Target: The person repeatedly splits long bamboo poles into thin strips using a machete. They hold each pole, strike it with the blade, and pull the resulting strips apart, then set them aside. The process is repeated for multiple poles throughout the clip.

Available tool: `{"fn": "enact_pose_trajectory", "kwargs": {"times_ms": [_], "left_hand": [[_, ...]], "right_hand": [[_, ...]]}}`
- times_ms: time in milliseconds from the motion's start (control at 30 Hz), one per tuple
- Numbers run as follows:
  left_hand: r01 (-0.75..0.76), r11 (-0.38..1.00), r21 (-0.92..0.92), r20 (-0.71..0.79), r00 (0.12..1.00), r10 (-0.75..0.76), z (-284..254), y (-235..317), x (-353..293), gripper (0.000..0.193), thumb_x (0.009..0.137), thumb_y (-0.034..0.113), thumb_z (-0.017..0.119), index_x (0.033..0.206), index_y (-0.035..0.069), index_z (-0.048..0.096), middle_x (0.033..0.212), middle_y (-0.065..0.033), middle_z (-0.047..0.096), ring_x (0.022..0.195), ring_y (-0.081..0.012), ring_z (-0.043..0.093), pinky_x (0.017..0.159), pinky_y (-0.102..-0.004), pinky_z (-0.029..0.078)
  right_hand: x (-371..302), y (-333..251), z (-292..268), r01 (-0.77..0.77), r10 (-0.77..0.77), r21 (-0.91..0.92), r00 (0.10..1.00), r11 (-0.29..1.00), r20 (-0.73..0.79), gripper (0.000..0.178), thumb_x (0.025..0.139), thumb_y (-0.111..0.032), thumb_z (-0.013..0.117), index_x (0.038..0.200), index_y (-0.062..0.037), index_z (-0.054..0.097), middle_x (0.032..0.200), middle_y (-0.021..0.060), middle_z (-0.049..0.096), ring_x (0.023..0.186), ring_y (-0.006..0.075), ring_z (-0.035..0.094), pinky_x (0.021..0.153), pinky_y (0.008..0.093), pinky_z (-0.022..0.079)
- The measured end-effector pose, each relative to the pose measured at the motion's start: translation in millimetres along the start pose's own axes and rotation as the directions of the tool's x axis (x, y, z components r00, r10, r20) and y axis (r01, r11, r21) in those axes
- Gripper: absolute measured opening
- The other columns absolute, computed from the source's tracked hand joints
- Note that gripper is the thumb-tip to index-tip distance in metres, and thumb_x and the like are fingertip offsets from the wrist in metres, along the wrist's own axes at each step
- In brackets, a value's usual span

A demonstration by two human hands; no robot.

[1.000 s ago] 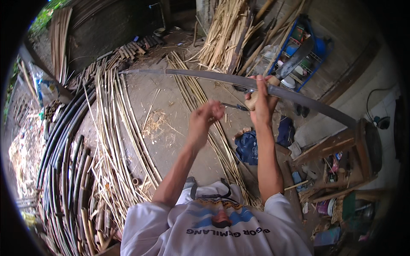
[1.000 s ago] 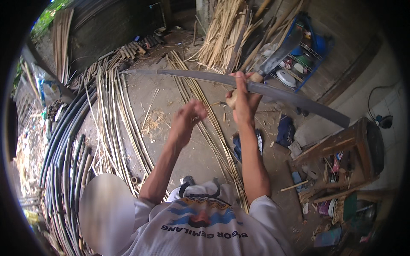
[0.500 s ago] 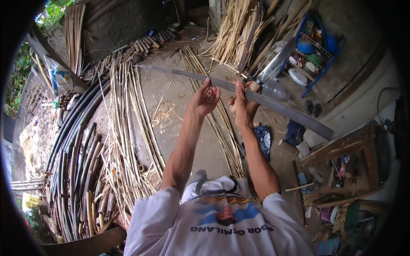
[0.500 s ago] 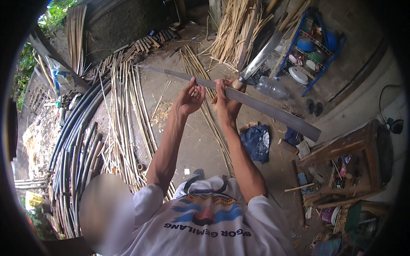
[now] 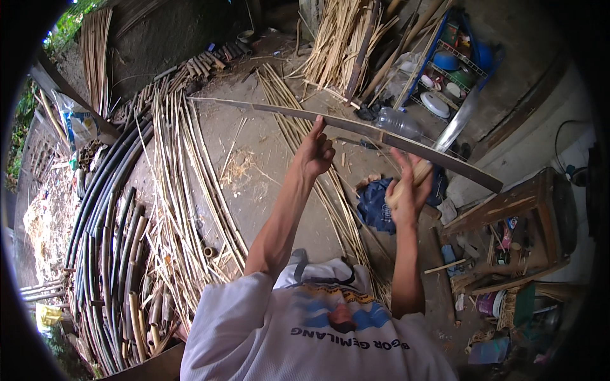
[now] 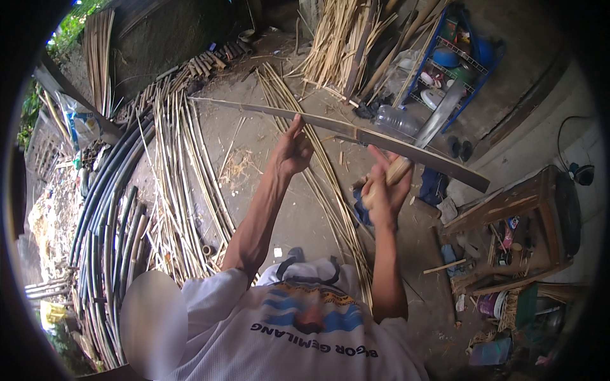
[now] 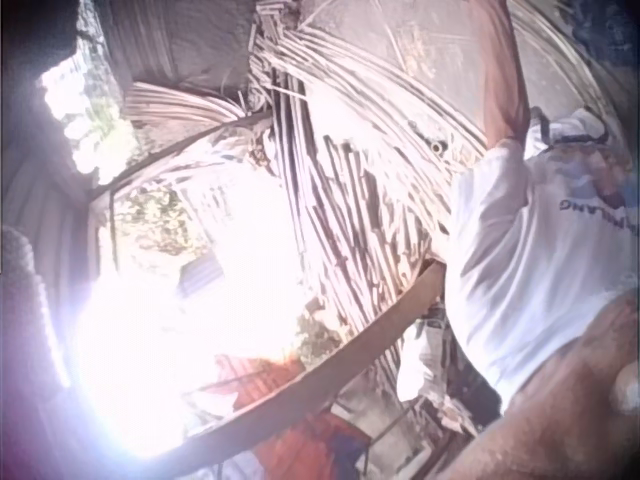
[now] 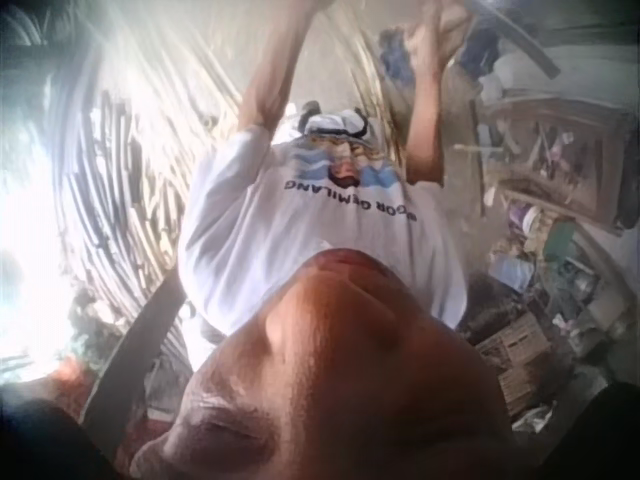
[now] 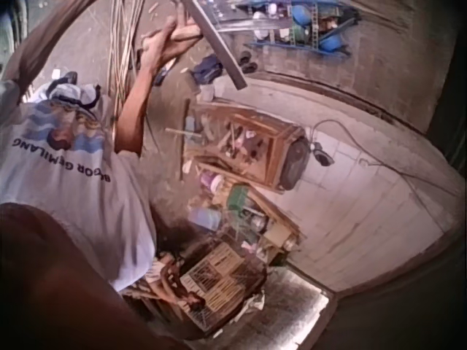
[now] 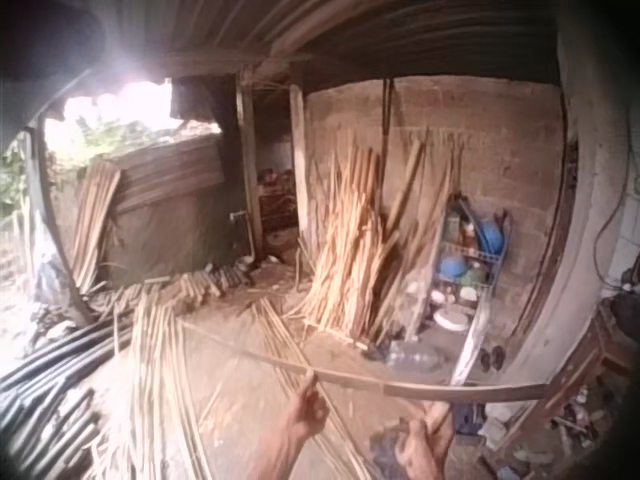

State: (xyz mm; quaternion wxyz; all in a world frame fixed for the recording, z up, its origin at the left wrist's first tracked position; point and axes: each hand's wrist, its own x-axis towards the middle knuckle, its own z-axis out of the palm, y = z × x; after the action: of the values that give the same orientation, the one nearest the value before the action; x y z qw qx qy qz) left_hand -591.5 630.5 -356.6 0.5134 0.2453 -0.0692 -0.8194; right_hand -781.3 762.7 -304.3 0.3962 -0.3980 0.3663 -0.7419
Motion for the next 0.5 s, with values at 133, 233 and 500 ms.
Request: {"fn": "enact_pose_trajectory", "kwargs": {"times_ms": [133, 233, 500], "left_hand": [[-0.013, 0.996, 0.089, -0.02, 1.0, 0.015, -9.2, -1.5, -6.6, 0.033, 0.085, 0.049, 0.071, 0.098, 0.021, 0.061, 0.062, 0.0046, 0.016, 0.05, -0.0089, 0.02, 0.045, -0.0262, 0.016], [0.033, 0.998, 0.044, -0.036, 0.999, -0.031, -9.0, 1.4, -18.1, 0.048, 0.083, 0.06, 0.068, 0.102, 0.016, 0.063, 0.059, 0.0053, 0.02, 0.048, -0.0087, 0.021, 0.043, -0.0262, 0.016], [-0.178, 0.929, -0.326, 0.008, 0.982, 0.191, -145.4, 38.0, -43.0, 0.023, 0.093, 0.037, 0.065, 0.085, 0.015, 0.064, 0.054, 0.0087, 0.026, 0.047, -0.0072, 0.021, 0.042, -0.0251, 0.016]], "right_hand": [[24.6, -11.7, 20.5, -0.015, 0.0, -0.117, 0.993, 0.993, -0.12, 0.029, 0.094, -0.026, 0.064, 0.105, -0.0087, 0.044, 0.109, 0.0154, 0.067, 0.094, 0.0178, 0.067, 0.048, 0.0227, 0.045], [26.7, -6.2, 24.6, 0.036, -0.056, -0.135, 0.988, 0.99, -0.144, 0.027, 0.095, -0.027, 0.064, 0.101, -0.0087, 0.045, 0.098, 0.0136, 0.068, 0.089, 0.0191, 0.067, 0.048, 0.0251, 0.042], [52.1, -12.8, 39.1, 0.113, -0.146, -0.165, 0.968, 0.98, -0.204, 0.032, 0.095, -0.028, 0.063, 0.104, -0.0047, 0.044, 0.099, 0.016, 0.068, 0.089, 0.0198, 0.067, 0.046, 0.0246, 0.043]]}}
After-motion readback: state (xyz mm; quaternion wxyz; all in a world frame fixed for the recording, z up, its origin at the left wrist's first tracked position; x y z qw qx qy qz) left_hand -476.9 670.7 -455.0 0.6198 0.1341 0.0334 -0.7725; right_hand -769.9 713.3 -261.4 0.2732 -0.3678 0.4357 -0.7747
